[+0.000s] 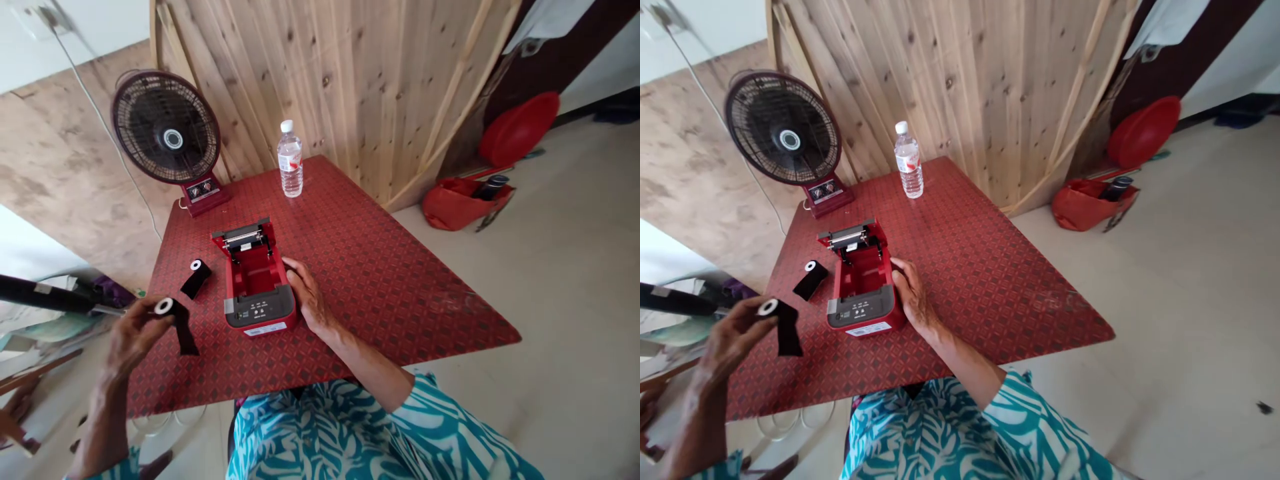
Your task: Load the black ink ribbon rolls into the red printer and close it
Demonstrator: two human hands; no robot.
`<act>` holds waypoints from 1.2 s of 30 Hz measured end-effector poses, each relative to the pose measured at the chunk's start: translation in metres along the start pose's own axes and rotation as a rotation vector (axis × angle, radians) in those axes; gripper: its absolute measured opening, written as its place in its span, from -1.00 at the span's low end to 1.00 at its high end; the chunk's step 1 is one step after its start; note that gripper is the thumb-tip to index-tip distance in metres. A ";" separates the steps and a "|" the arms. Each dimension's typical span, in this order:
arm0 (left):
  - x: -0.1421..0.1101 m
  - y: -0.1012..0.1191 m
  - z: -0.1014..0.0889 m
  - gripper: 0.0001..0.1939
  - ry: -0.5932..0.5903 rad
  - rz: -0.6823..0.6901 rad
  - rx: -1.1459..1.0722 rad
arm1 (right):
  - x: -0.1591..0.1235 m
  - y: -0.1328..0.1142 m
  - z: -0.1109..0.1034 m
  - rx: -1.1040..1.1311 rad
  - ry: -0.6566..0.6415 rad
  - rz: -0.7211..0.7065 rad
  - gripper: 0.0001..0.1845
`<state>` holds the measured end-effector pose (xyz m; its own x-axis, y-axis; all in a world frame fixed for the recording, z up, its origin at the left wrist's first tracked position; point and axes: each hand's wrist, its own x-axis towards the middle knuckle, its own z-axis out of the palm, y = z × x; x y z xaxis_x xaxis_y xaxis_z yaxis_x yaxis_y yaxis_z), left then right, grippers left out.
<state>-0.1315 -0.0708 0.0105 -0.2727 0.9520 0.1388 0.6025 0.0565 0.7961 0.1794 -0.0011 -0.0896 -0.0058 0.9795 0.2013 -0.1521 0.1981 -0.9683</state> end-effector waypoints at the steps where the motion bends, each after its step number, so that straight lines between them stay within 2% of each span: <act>1: -0.002 -0.016 0.008 -0.53 -0.062 -0.011 0.034 | 0.000 0.001 0.000 0.002 0.003 0.010 -0.59; 3: -0.006 -0.039 0.021 -0.51 -0.098 -0.035 0.028 | 0.000 0.003 0.000 0.003 0.008 0.021 -0.59; 5: -0.011 -0.051 0.026 -0.48 -0.112 -0.034 0.032 | 0.000 0.004 0.000 0.001 0.007 0.023 -0.58; 9: -0.003 -0.048 0.014 -0.33 -0.137 -0.007 0.018 | 0.000 0.006 0.000 0.011 0.011 0.030 -0.59; 13: 0.045 -0.044 0.009 -0.32 0.042 0.021 -0.058 | 0.001 0.008 0.001 0.022 0.024 0.035 -0.60; 17: 0.100 -0.045 0.026 -0.23 -0.174 0.001 -0.012 | 0.003 0.008 0.001 0.024 0.027 0.024 -0.59; 20: 0.118 -0.042 0.041 -0.20 -0.278 -0.006 -0.030 | 0.005 0.006 0.000 0.011 0.015 0.005 -0.58; 25: 0.118 -0.041 0.056 -0.38 -0.280 -0.012 -0.105 | 0.006 0.006 -0.001 -0.012 0.020 -0.008 -0.57; 27: 0.116 -0.042 0.054 -0.39 -0.235 -0.003 -0.141 | 0.006 0.006 -0.001 -0.016 0.017 -0.010 -0.58; 30: 0.110 -0.039 0.040 -0.36 -0.151 0.014 -0.217 | 0.006 0.005 0.000 -0.019 0.014 -0.011 -0.59; 32: 0.099 -0.028 0.028 -0.38 -0.149 0.028 -0.292 | 0.005 0.004 0.000 -0.018 0.019 -0.011 -0.59; 34: 0.084 -0.010 0.020 -0.45 -0.211 0.068 -0.343 | 0.005 0.004 0.000 -0.019 0.017 -0.004 -0.59; 36: 0.066 0.015 0.024 -0.52 -0.290 0.161 -0.246 | 0.005 0.003 0.000 -0.019 0.011 0.006 -0.60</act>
<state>-0.1227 -0.0002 0.0178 0.0544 0.9901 0.1295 0.4134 -0.1404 0.8997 0.1790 0.0040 -0.0915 0.0040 0.9810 0.1940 -0.1332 0.1928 -0.9721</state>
